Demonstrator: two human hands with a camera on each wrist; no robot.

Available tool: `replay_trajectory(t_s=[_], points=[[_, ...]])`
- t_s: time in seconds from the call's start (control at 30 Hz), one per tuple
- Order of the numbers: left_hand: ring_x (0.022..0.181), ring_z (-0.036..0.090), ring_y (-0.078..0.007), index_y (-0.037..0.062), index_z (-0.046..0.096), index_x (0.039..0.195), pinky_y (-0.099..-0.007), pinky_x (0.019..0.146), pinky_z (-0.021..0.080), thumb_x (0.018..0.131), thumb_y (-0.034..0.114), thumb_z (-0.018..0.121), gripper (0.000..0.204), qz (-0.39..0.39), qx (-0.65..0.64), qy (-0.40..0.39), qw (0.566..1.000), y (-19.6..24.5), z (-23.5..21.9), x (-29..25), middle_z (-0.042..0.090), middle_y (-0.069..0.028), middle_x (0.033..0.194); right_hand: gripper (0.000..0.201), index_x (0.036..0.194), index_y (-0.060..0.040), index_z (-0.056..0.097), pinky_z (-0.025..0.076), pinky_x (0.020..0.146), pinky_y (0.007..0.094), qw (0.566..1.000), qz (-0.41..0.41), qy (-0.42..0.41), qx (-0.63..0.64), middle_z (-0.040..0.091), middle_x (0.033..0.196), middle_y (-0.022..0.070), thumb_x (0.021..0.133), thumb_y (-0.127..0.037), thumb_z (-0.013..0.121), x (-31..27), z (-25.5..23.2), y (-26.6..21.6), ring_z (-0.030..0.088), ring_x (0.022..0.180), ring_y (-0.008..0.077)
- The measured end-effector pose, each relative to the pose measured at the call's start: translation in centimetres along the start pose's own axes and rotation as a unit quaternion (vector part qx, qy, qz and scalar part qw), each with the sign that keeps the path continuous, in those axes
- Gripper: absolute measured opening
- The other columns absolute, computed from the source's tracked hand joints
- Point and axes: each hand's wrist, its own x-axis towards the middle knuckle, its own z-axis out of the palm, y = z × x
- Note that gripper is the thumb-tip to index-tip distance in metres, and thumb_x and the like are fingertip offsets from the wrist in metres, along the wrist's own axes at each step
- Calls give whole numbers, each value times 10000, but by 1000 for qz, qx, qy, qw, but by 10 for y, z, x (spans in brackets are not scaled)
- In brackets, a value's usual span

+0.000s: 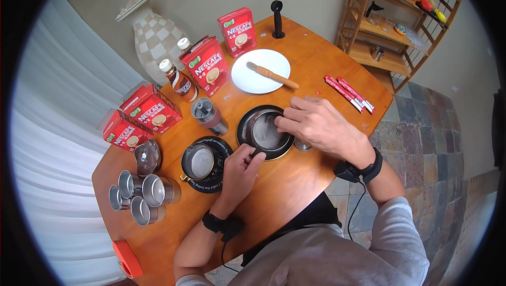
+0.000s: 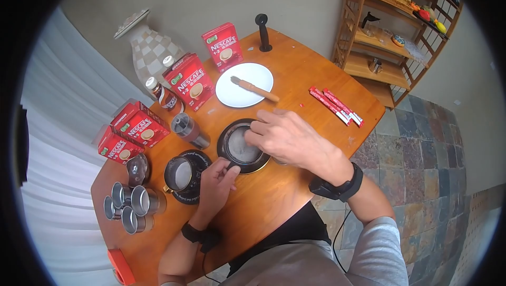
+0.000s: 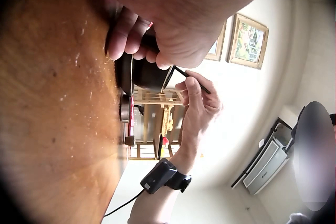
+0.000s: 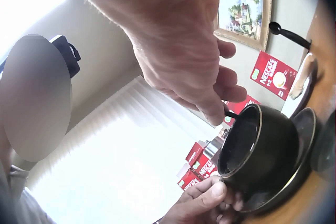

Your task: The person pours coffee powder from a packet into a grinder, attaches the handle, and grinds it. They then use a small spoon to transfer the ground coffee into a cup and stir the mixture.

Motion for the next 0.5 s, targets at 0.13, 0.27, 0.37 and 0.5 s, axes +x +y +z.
replay_trajectory(t_s=[0.13,0.27,0.37,0.5], points=[[601,451,-39,-25,580,858,-246,495,417,1006,104,707,233,3,3,3,1000,-2,-1,0,481,1,750,81,813,-77,625,540,698,370,998,0,-59,23,604,804,42,821,-140,675,-4,-13,-6,617,863,229],[595,450,-45,-24,575,851,-259,497,402,1000,108,709,240,5,1,7,1000,-3,0,0,476,-3,738,73,807,-83,637,539,707,365,998,5,-44,41,603,797,34,813,-138,685,1,-17,-4,621,869,221],[635,515,-31,-5,634,926,-212,556,486,1023,111,678,157,-13,15,-14,1000,-4,-3,0,536,17,772,75,811,-86,634,538,709,365,1000,5,-5,9,601,797,33,806,-134,692,6,-10,0,622,864,219],[613,494,-39,-9,615,897,-230,534,453,1013,110,692,183,1,11,-5,1000,-4,-2,0,516,8,747,86,801,-88,620,535,718,363,1000,-17,-9,-10,600,804,33,799,-131,694,6,-3,3,621,866,223]])
